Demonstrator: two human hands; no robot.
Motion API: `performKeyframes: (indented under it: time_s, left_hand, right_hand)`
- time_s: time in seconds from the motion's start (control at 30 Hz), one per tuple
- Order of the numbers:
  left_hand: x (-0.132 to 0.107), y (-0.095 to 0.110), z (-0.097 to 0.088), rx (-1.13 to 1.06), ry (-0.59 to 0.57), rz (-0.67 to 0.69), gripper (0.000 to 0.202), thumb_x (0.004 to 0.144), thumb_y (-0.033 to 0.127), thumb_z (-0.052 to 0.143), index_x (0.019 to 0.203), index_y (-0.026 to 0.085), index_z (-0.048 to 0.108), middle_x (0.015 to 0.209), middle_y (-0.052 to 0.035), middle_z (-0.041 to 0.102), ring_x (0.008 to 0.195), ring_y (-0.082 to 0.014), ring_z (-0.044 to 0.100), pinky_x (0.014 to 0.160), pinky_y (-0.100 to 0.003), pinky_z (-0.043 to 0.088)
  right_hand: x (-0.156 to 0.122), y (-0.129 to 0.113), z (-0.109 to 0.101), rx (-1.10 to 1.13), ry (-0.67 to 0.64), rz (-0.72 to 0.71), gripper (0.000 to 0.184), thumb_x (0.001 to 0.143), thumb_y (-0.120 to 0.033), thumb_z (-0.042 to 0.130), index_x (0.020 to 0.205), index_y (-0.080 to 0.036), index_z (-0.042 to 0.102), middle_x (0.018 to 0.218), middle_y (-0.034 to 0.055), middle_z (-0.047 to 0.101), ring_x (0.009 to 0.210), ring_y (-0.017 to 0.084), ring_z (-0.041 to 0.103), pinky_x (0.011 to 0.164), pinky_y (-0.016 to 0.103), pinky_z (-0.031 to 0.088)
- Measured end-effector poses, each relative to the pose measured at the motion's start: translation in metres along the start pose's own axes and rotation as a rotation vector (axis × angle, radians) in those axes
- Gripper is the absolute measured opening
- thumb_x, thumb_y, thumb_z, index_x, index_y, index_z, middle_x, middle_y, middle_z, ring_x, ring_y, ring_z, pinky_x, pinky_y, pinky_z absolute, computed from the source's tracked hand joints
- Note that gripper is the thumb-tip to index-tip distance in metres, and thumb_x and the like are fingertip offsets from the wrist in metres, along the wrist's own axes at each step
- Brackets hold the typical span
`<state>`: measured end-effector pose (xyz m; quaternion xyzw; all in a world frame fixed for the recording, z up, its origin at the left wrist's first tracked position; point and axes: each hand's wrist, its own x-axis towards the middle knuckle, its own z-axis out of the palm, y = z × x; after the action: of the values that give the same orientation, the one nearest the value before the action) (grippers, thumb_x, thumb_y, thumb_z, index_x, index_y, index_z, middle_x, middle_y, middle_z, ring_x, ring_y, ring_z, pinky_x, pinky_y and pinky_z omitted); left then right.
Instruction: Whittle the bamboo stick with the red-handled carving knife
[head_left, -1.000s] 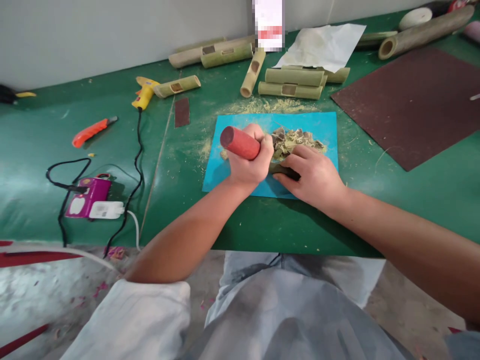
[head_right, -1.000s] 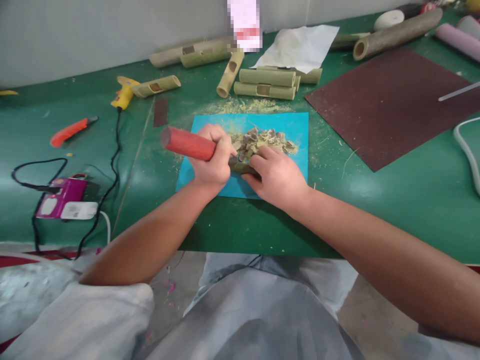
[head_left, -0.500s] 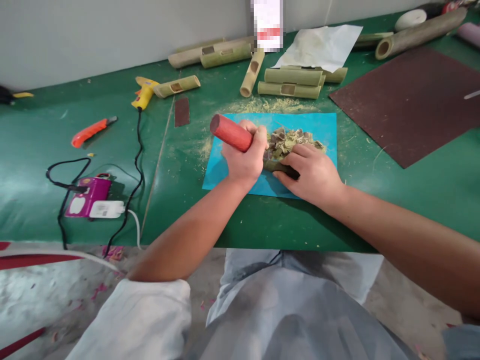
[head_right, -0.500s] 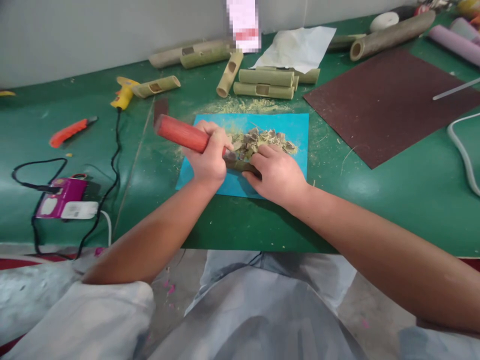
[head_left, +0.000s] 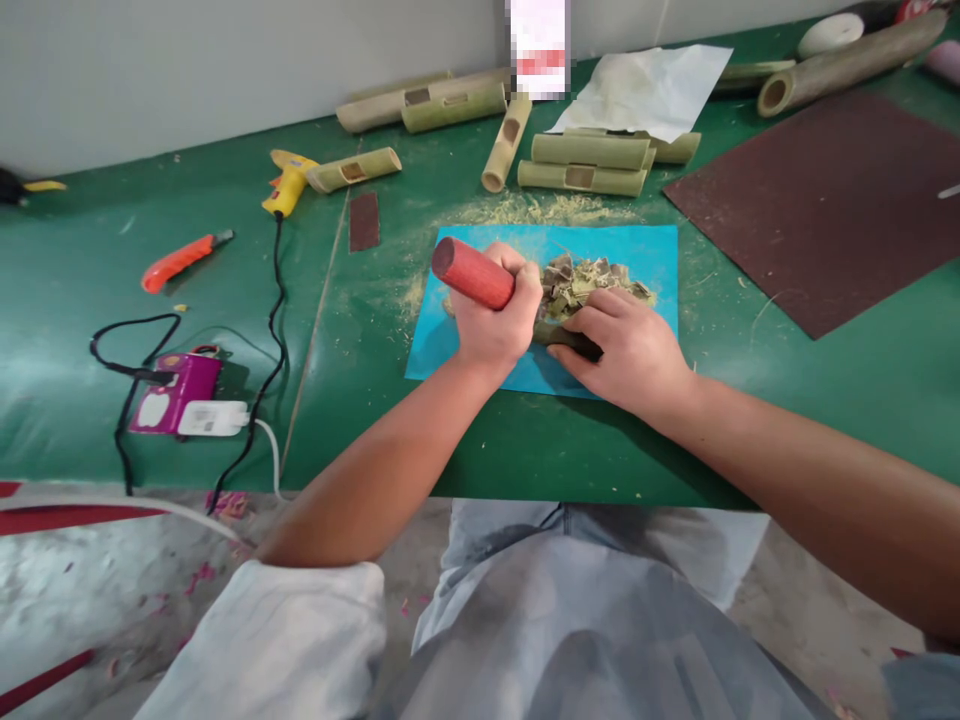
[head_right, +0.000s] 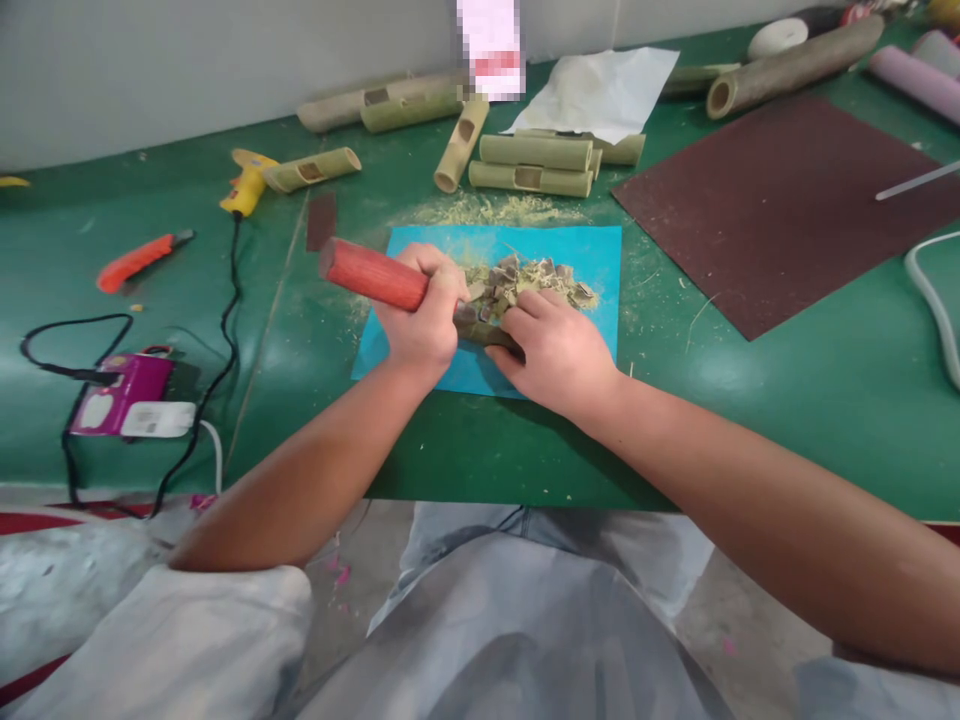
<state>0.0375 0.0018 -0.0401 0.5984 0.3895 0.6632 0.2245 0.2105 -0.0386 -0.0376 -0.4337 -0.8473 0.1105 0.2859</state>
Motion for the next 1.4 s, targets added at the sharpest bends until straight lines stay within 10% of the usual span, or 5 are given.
performKeyframes:
  time_s: [0.8,1.17,1.4]
  left_hand:
    - [-0.0001,-0.0004,0.0005,0.005,0.028,-0.077,0.06,0.088,0.069,0.074,0.06,0.021,0.051,0.061,0.0031,0.048,0.055,-0.0104,0.045,0.059,-0.031,0.045]
    - [0.0017,-0.0029,-0.0044,-0.092,-0.151,-0.067,0.057,0.087,0.054,0.078,0.054,0.021,0.045,0.053,0.0043,0.039,0.05,-0.0092,0.039,0.052,-0.029,0.041]
    - [0.0034,-0.0007,-0.0008,-0.112,0.004,-0.13,0.059,0.089,0.063,0.076,0.056,0.021,0.05,0.057,0.0021,0.047,0.054,-0.0108,0.048,0.057,-0.03,0.047]
  right_hand:
    - [0.0022,-0.0055,-0.0034,-0.002,-0.057,0.043,0.017,0.094,-0.032,0.065,0.082,-0.02,0.066,0.089,0.0092,0.064,0.086,0.025,0.057,0.076,0.039,0.046]
    - [0.0031,-0.0007,-0.0027,0.044,-0.054,0.048,0.02,0.094,-0.034,0.067,0.08,-0.019,0.069,0.086,0.0073,0.063,0.082,0.023,0.057,0.074,0.036,0.046]
    - [0.0041,-0.0044,-0.0038,0.012,-0.063,0.082,0.018,0.092,-0.031,0.069,0.08,-0.018,0.068,0.088,0.0083,0.064,0.084,0.023,0.058,0.075,0.036,0.047]
